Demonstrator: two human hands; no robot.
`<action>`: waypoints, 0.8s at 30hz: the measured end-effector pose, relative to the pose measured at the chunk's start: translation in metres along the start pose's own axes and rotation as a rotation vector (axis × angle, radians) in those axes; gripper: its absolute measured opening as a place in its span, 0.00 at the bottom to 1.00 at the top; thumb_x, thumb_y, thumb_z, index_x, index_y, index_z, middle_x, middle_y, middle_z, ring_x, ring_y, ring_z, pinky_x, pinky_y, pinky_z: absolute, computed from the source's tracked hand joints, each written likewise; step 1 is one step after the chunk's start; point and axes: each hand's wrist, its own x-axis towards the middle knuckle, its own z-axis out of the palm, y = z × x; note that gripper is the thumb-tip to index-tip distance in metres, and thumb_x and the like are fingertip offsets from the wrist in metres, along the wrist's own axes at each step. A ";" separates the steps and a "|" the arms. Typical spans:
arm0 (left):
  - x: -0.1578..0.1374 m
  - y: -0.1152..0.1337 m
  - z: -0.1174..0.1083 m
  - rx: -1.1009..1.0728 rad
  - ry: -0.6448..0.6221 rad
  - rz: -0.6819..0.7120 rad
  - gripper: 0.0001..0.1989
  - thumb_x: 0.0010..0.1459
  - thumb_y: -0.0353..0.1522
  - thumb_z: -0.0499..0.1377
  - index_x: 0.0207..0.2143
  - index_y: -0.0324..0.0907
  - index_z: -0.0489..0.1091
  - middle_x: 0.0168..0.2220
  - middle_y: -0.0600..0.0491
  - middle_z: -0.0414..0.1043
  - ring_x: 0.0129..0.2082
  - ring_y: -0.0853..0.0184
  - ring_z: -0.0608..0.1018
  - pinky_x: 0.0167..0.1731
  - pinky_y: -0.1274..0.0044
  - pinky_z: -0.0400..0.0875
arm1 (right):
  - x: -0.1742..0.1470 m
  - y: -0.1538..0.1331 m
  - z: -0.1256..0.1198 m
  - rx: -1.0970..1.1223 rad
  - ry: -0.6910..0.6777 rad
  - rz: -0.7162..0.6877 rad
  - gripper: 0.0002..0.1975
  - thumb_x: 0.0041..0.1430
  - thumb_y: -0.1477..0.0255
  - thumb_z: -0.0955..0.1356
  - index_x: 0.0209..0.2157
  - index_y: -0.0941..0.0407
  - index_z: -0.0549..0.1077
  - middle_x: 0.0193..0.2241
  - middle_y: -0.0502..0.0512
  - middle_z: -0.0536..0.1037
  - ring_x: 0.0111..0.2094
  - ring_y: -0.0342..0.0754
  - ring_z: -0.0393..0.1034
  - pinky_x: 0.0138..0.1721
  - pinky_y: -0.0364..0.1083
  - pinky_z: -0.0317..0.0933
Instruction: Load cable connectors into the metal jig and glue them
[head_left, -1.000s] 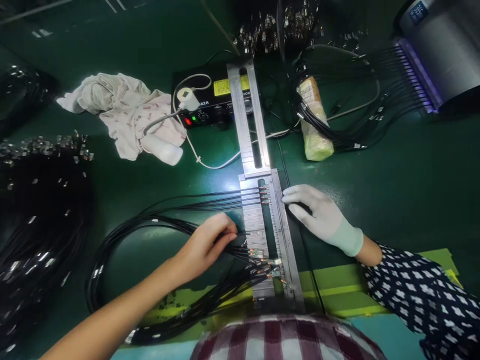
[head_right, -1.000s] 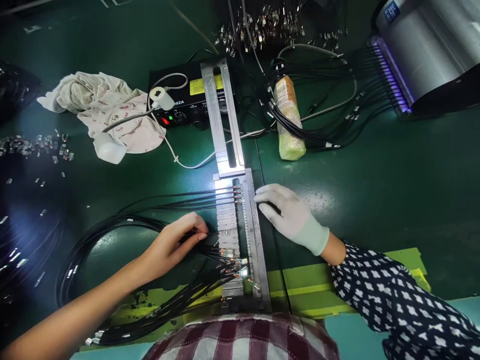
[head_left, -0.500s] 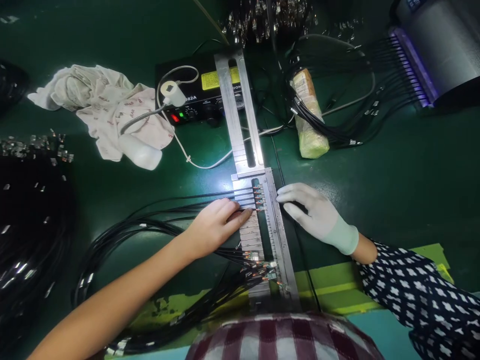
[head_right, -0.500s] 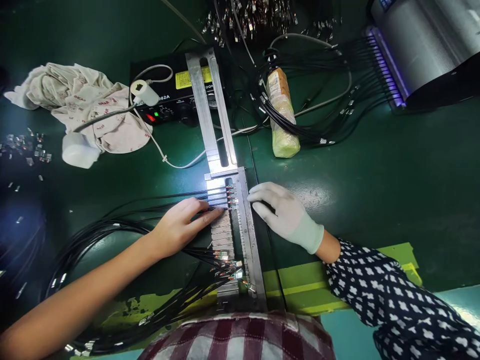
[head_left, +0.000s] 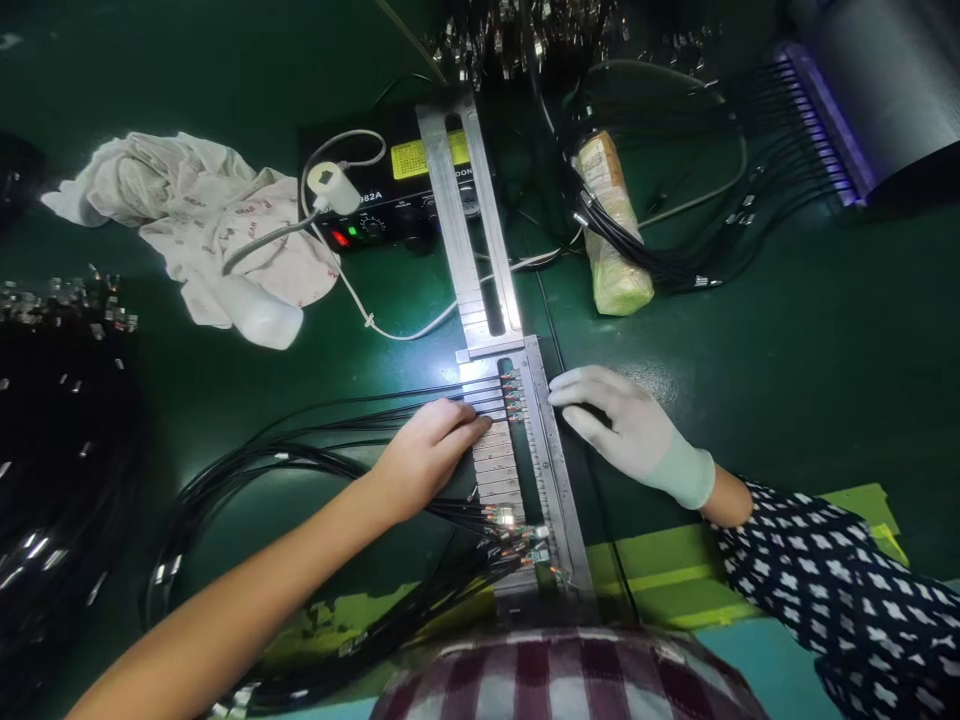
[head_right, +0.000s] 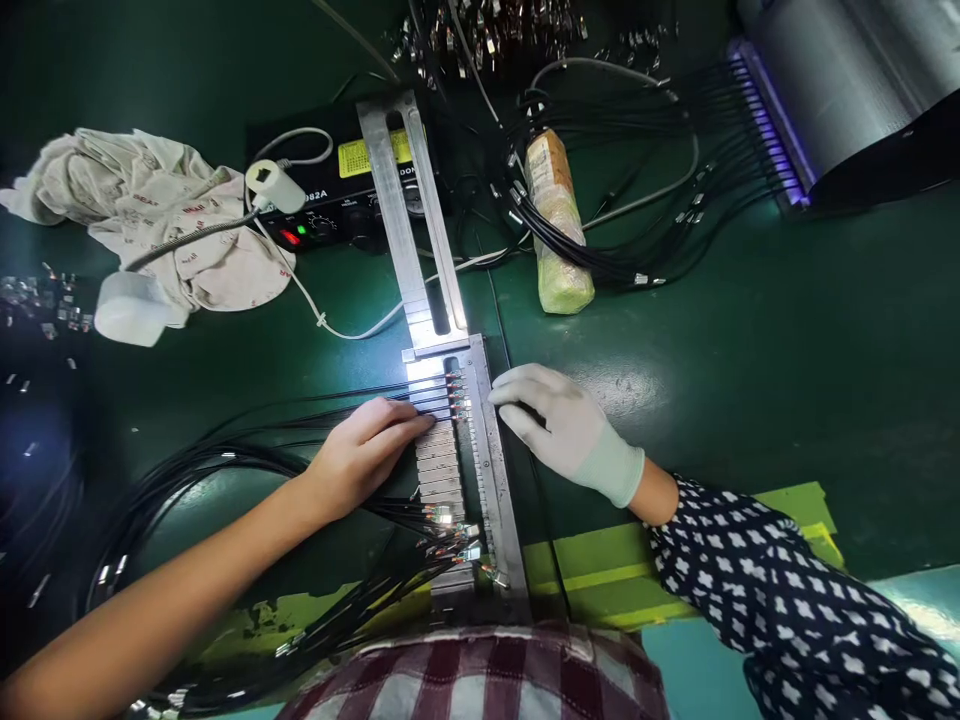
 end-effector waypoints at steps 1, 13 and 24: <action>-0.003 0.002 0.000 0.043 0.002 -0.028 0.14 0.66 0.24 0.51 0.51 0.39 0.69 0.40 0.46 0.70 0.40 0.64 0.71 0.38 0.73 0.69 | 0.000 0.000 0.000 0.000 0.002 -0.001 0.09 0.68 0.74 0.64 0.45 0.51 0.75 0.48 0.52 0.77 0.50 0.51 0.72 0.54 0.53 0.68; -0.024 0.022 -0.019 -0.219 -0.189 -0.255 0.16 0.67 0.27 0.52 0.57 0.41 0.63 0.40 0.50 0.71 0.39 0.66 0.70 0.40 0.73 0.63 | -0.017 -0.002 0.003 -0.028 -0.023 0.005 0.10 0.69 0.72 0.64 0.47 0.51 0.74 0.51 0.53 0.75 0.53 0.52 0.69 0.56 0.56 0.65; 0.016 0.020 0.014 0.252 -0.102 0.031 0.20 0.67 0.27 0.49 0.59 0.36 0.65 0.41 0.45 0.69 0.39 0.61 0.67 0.38 0.70 0.63 | -0.014 -0.003 0.004 -0.008 0.005 0.019 0.10 0.68 0.74 0.64 0.46 0.51 0.75 0.48 0.52 0.76 0.51 0.51 0.71 0.55 0.54 0.65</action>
